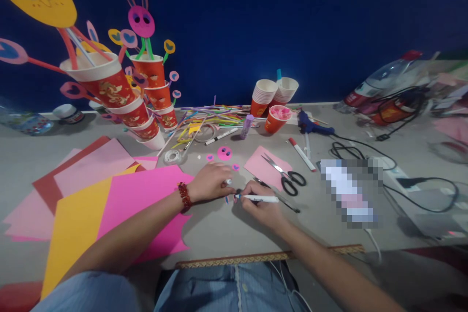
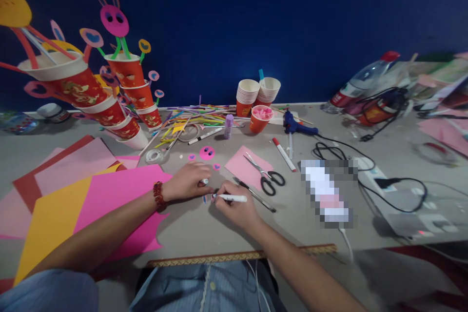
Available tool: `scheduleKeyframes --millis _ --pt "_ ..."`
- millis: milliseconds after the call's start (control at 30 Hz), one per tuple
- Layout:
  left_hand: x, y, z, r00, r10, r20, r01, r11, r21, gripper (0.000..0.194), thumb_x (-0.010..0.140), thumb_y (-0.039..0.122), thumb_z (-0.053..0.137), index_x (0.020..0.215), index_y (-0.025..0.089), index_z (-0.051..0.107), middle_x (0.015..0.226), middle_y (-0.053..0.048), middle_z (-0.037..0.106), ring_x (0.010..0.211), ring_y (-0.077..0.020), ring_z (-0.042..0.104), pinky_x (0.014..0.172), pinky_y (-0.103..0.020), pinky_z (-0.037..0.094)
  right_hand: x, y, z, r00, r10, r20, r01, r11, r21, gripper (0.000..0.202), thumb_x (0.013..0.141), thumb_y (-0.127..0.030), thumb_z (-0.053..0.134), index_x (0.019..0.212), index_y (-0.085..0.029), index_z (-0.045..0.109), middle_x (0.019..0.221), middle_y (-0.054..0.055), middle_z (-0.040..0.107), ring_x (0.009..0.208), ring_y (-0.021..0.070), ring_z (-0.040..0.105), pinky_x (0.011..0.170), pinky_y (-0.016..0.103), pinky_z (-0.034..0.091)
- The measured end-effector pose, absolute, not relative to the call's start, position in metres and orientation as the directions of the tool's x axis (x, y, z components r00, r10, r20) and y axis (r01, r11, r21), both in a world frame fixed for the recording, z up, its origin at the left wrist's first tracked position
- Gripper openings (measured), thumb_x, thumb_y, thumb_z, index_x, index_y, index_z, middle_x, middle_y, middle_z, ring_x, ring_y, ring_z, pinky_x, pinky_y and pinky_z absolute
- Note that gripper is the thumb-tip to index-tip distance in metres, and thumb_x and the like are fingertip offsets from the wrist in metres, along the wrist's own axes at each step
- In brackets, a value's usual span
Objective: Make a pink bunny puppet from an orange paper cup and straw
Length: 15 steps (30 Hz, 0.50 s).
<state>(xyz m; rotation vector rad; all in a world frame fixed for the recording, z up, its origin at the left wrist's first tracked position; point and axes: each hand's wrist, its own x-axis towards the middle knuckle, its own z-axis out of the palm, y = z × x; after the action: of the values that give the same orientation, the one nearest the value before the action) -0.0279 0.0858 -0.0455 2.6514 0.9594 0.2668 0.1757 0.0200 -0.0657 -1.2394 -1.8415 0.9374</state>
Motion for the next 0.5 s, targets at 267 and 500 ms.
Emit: scheduleKeyframes --millis 267,500 --pt "-0.0285 0.0865 -0.0483 0.764 0.639 0.086 0.580 -0.740 0.340 0.033 0.088 0.045 0.069 0.071 0.019 0.059 0.084 -0.003 0.068 0.084 -0.0214 0.062 0.072 -0.032 0.037 0.1757 0.0194 -0.0636 -0.293 0.944 0.149 0.420 0.268 -0.867 0.010 0.075 -0.017 0.055 0.066 -0.020 0.056 0.058 -0.002 0.059 0.052 0.0124 0.050 0.052 0.024 0.037" --pt "-0.0290 0.0864 -0.0493 0.764 0.639 0.087 0.578 -0.738 0.349 0.030 0.086 0.043 0.072 0.073 0.019 0.061 0.086 -0.003 0.069 0.086 -0.0221 0.062 0.075 -0.032 0.039 0.1773 0.0191 -0.0681 -0.304 0.940 0.157 0.395 0.274 -0.877 0.009 0.073 -0.017 0.053 0.065 -0.020 0.054 0.058 -0.003 0.058 0.052 0.0117 0.048 0.051 0.024 0.036"
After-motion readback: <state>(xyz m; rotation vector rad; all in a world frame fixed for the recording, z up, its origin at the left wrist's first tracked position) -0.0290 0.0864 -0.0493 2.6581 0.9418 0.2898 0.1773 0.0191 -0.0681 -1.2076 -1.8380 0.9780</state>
